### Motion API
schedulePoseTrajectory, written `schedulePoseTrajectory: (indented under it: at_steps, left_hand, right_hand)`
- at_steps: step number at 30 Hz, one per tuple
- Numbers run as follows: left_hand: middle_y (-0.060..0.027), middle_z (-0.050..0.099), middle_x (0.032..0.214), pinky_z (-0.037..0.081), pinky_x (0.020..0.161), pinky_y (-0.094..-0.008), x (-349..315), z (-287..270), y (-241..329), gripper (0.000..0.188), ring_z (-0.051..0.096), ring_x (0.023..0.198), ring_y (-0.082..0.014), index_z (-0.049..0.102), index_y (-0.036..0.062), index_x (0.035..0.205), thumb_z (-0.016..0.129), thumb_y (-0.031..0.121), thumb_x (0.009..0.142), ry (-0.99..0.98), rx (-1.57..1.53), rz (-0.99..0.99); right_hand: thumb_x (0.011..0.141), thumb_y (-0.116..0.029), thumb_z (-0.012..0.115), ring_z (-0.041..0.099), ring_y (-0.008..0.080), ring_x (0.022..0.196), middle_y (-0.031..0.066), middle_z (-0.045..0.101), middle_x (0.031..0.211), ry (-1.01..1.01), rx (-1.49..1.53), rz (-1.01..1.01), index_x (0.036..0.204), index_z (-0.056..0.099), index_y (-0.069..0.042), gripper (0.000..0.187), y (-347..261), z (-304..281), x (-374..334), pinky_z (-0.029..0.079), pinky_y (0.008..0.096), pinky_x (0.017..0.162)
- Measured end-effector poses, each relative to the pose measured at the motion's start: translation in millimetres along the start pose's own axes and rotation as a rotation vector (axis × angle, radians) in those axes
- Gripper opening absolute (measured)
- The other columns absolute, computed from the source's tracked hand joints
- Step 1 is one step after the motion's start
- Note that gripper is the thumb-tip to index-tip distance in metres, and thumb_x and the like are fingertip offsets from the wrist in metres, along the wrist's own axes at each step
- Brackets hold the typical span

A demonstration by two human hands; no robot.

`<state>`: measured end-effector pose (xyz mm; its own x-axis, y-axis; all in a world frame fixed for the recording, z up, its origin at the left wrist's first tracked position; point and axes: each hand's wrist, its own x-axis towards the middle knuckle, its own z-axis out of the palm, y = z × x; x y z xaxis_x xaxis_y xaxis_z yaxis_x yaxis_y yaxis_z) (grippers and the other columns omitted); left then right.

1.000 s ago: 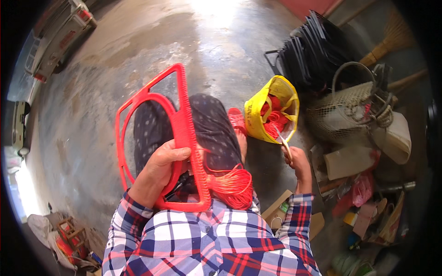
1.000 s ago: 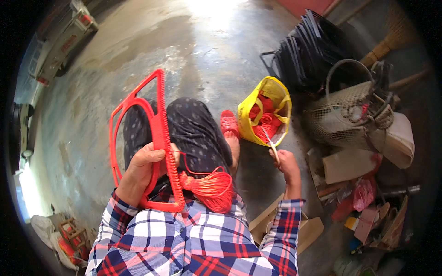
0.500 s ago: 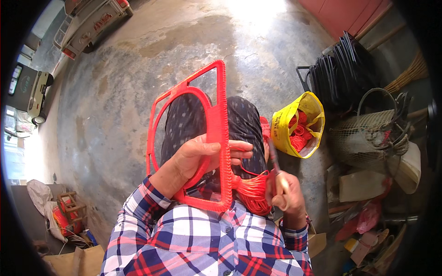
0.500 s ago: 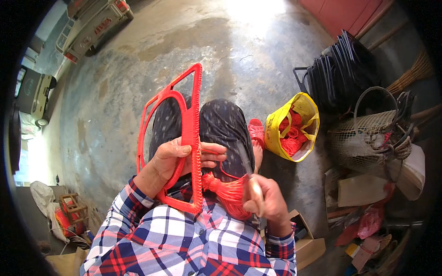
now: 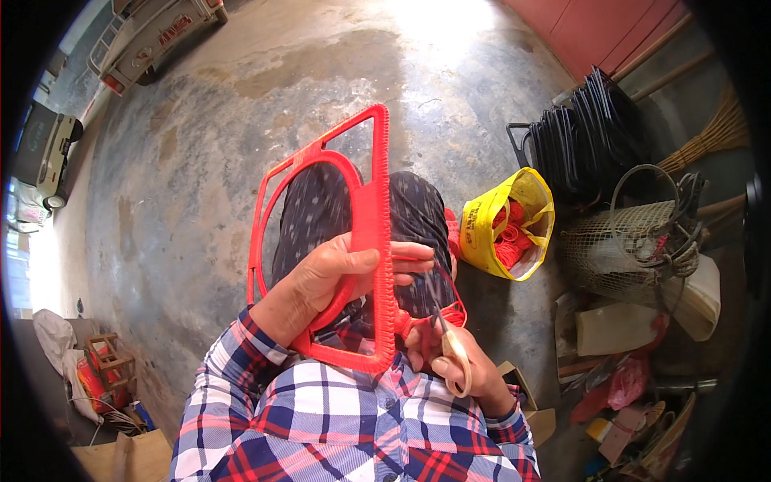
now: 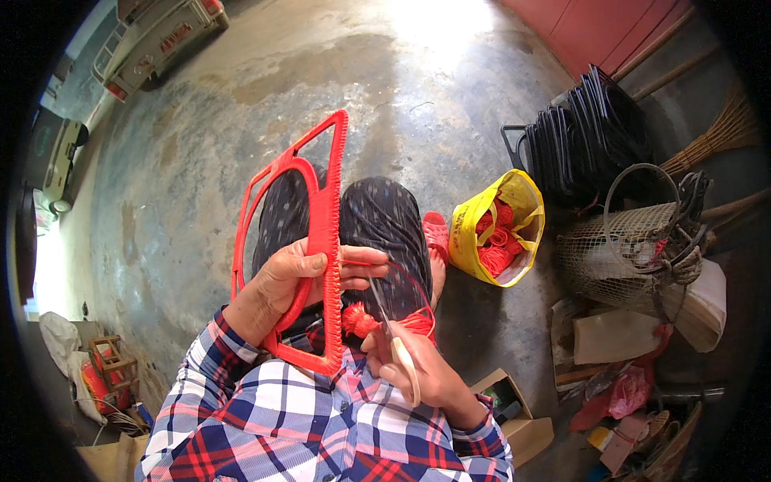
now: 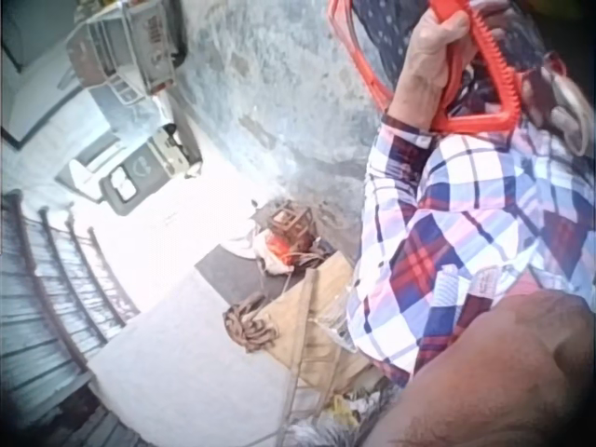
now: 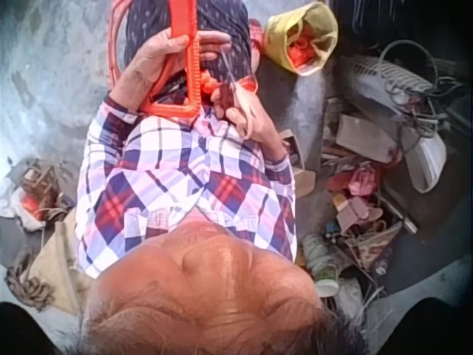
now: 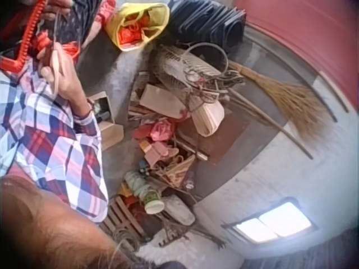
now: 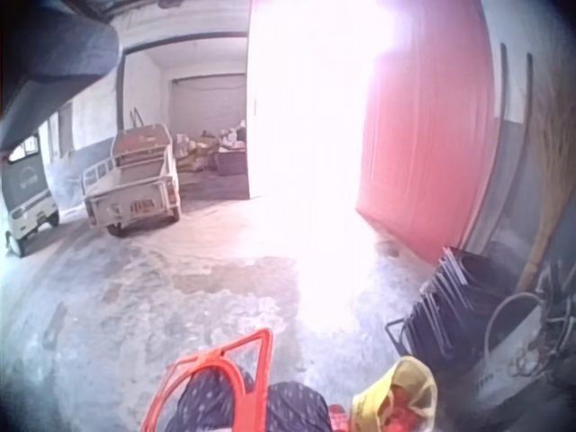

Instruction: Manually wrap red string tightly around a plastic furniture frame component using a repetitive motion.

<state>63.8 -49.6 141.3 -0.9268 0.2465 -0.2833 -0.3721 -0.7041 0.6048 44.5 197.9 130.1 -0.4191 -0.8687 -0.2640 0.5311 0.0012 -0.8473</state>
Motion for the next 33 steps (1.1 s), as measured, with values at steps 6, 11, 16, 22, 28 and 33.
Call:
schedulePoseTrajectory:
  at_steps: [6, 11, 16, 22, 28, 33]
  left_hand:
    - [-0.0264, 0.051, 0.135, 0.042, 0.103, -0.0402, -1, 1, 0, 0.067, 0.050, 0.127, -0.0355, 0.048, -0.0113, 0.131, 0.071, 0.031, 0.084, -0.013, -0.014, -0.002]
    - [-0.0265, 0.050, 0.136, 0.044, 0.102, -0.0398, 0, -4, -7, 0.062, 0.050, 0.127, -0.0348, 0.051, -0.0085, 0.129, 0.072, 0.028, 0.084, -0.023, -0.015, -0.008]
    - [-0.0180, 0.065, 0.113, 0.049, 0.095, -0.0383, 2, -16, -19, 0.044, 0.063, 0.107, -0.0285, 0.061, -0.0032, 0.116, 0.075, 0.021, 0.081, 0.003, -0.058, -0.083]
    - [-0.0115, 0.068, 0.101, 0.050, 0.090, -0.0338, -1, -13, -19, 0.034, 0.066, 0.095, -0.0212, 0.063, -0.0014, 0.107, 0.076, 0.016, 0.080, 0.080, -0.017, -0.127]
    - [-0.0099, 0.069, 0.099, 0.050, 0.088, -0.0319, 3, -6, -24, 0.034, 0.067, 0.091, -0.0184, 0.064, -0.0004, 0.107, 0.076, 0.015, 0.079, 0.112, 0.057, -0.139]
    - [-0.0045, 0.068, 0.101, 0.049, 0.086, -0.0291, 10, -10, -28, 0.030, 0.064, 0.091, -0.0143, 0.064, 0.0029, 0.109, 0.073, 0.016, 0.084, 0.044, 0.070, -0.108]
  right_hand:
    - [0.096, -0.042, 0.051, 0.049, 0.0117, 0.068, 0.0057, 0.052, 0.076, -0.089, 0.009, 0.071, 0.105, 0.051, 0.005, 0.049, 0, -3, 7, 0.040, 0.0251, 0.063]
    - [0.097, -0.053, 0.045, 0.047, 0.0107, 0.065, 0.0049, 0.050, 0.072, -0.010, 0.042, 0.109, 0.102, 0.052, 0.004, 0.058, -11, 0, 14, 0.037, 0.0240, 0.061]
    - [0.095, -0.051, 0.052, 0.048, 0.0119, 0.057, 0.0022, 0.053, 0.067, 0.043, -0.130, -0.134, 0.099, 0.053, 0.001, 0.052, 5, -3, 18, 0.038, 0.0261, 0.055]
    - [0.076, -0.039, 0.072, 0.060, 0.0295, 0.058, 0.0093, 0.059, 0.066, 0.356, -1.131, -0.345, 0.091, 0.059, -0.004, 0.040, -24, 1, 27, 0.047, 0.0356, 0.053]
    - [0.072, -0.048, 0.073, 0.060, 0.0306, 0.069, 0.0105, 0.058, 0.075, 0.305, -1.407, -0.450, 0.092, 0.059, -0.004, 0.051, -39, -11, 44, 0.049, 0.0381, 0.063]
    - [0.063, -0.048, 0.079, 0.057, 0.0365, 0.068, 0.0157, 0.058, 0.075, 0.277, -1.239, -0.428, 0.088, 0.058, 0.000, 0.059, -22, -18, 51, 0.046, 0.0410, 0.062]
